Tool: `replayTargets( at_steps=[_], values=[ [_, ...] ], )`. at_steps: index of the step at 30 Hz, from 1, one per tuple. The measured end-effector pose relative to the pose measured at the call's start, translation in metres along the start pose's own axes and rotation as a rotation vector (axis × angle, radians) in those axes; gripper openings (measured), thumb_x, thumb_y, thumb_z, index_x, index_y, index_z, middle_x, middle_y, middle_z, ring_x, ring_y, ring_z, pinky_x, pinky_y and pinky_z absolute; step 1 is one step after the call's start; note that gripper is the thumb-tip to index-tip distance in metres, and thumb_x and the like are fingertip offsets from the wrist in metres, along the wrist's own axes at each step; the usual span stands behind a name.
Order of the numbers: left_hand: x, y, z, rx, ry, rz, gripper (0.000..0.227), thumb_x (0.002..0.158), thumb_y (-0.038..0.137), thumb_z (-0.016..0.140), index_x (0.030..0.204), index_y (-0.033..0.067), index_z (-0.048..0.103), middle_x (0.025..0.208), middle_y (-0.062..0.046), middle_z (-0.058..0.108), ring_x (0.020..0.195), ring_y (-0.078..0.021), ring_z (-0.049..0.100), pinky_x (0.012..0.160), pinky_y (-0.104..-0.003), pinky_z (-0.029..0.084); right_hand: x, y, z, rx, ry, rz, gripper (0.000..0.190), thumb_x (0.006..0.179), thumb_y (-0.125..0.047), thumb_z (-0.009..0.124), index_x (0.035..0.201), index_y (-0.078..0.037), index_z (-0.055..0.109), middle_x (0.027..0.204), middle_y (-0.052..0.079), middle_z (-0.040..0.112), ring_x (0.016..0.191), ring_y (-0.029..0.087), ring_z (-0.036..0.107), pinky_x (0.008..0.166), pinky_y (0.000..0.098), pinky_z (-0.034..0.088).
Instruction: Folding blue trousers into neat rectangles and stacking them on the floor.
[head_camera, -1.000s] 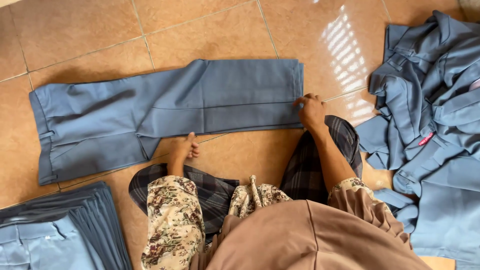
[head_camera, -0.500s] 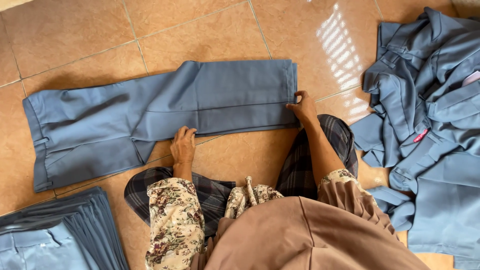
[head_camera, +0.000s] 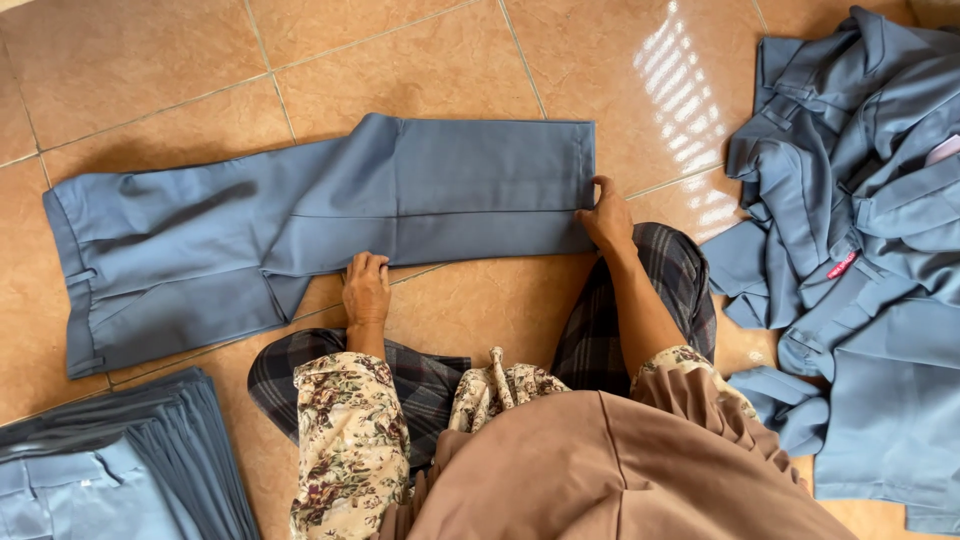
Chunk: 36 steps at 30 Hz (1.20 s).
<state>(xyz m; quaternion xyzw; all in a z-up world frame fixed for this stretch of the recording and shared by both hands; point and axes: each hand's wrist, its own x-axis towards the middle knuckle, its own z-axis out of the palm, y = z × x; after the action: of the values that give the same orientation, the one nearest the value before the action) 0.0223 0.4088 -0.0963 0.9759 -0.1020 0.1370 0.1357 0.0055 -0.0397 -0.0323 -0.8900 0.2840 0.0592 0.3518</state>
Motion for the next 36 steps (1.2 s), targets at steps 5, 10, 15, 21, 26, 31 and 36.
replayTargets(
  at_steps=[5, 10, 15, 21, 26, 31, 36],
  values=[
    [-0.001, -0.003, 0.001, -0.028, -0.072, -0.013, 0.013, 0.089, 0.021, 0.073, 0.098, 0.0264, 0.065, 0.106, 0.005, 0.059, 0.102, -0.0189, 0.064, 0.086, -0.033, 0.056, 0.029, 0.023, 0.019, -0.052, 0.047, 0.134, 0.064, 0.094, -0.039, 0.074, 0.141, -0.002, 0.051, 0.126, 0.028, 0.062, 0.122, 0.049, 0.06, 0.098, 0.065, 0.048],
    [-0.003, -0.012, 0.019, 0.042, -0.041, 0.017, 0.013, 0.086, 0.025, 0.073, 0.095, 0.031, 0.065, 0.102, 0.007, 0.06, 0.099, -0.0172, 0.062, 0.084, -0.033, 0.054, 0.036, 0.029, 0.032, -0.047, 0.036, 0.181, 0.064, 0.084, -0.044, 0.084, 0.125, -0.003, 0.057, 0.117, 0.024, 0.065, 0.116, 0.049, 0.062, 0.095, 0.0658, 0.048],
    [-0.001, -0.005, 0.014, 0.061, 0.018, 0.064, 0.013, 0.085, 0.025, 0.075, 0.091, 0.0302, 0.066, 0.096, 0.008, 0.061, 0.095, -0.0167, 0.062, 0.082, -0.033, 0.053, 0.047, 0.049, 0.041, 0.024, 0.001, 0.149, 0.06, 0.075, -0.037, 0.089, 0.116, -0.003, 0.061, 0.112, 0.024, 0.064, 0.115, 0.051, 0.062, 0.094, 0.0663, 0.047],
    [-0.005, 0.001, 0.003, 0.096, -0.027, 0.153, 0.013, 0.084, 0.025, 0.074, 0.09, 0.0301, 0.063, 0.086, 0.007, 0.058, 0.092, -0.0157, 0.059, 0.081, -0.033, 0.049, 0.045, 0.035, 0.032, 0.181, 0.01, 0.146, 0.056, 0.075, -0.024, 0.084, 0.123, -0.005, 0.062, 0.103, 0.02, 0.069, 0.11, 0.043, 0.066, 0.091, 0.0551, 0.053],
    [-0.018, 0.002, 0.028, -0.011, -0.21, 0.163, 0.023, 0.09, 0.019, 0.063, 0.108, 0.0318, 0.061, 0.093, 0.004, 0.062, 0.096, -0.0186, 0.063, 0.082, -0.035, 0.052, 0.066, 0.06, 0.003, 1.371, -0.295, 0.371, 0.062, 0.071, -0.011, 0.084, 0.129, -0.01, 0.063, 0.111, 0.007, 0.071, 0.102, 0.029, 0.072, 0.09, 0.0402, 0.055],
    [-0.025, 0.077, 0.042, -0.107, -0.29, 0.358, 0.068, 0.083, 0.013, 0.063, 0.147, 0.0283, 0.044, 0.097, -0.003, 0.065, 0.092, -0.0248, 0.064, 0.079, -0.038, 0.054, 0.099, 0.131, -0.026, 1.785, -0.254, 0.164, 0.07, 0.075, -0.009, 0.073, 0.144, -0.005, 0.059, 0.139, 0.017, 0.068, 0.126, 0.038, 0.067, 0.111, 0.0528, 0.042],
    [-0.035, 0.162, 0.057, -0.158, -0.311, 0.463, 0.084, 0.079, 0.016, 0.066, 0.157, 0.0216, 0.036, 0.094, -0.007, 0.064, 0.09, -0.0265, 0.062, 0.08, -0.039, 0.054, 0.093, 0.13, -0.072, 1.999, -0.178, 0.043, 0.069, 0.078, -0.008, 0.066, 0.146, 0.0, 0.059, 0.146, 0.023, 0.064, 0.138, 0.043, 0.062, 0.126, 0.0571, 0.031]
  ],
)
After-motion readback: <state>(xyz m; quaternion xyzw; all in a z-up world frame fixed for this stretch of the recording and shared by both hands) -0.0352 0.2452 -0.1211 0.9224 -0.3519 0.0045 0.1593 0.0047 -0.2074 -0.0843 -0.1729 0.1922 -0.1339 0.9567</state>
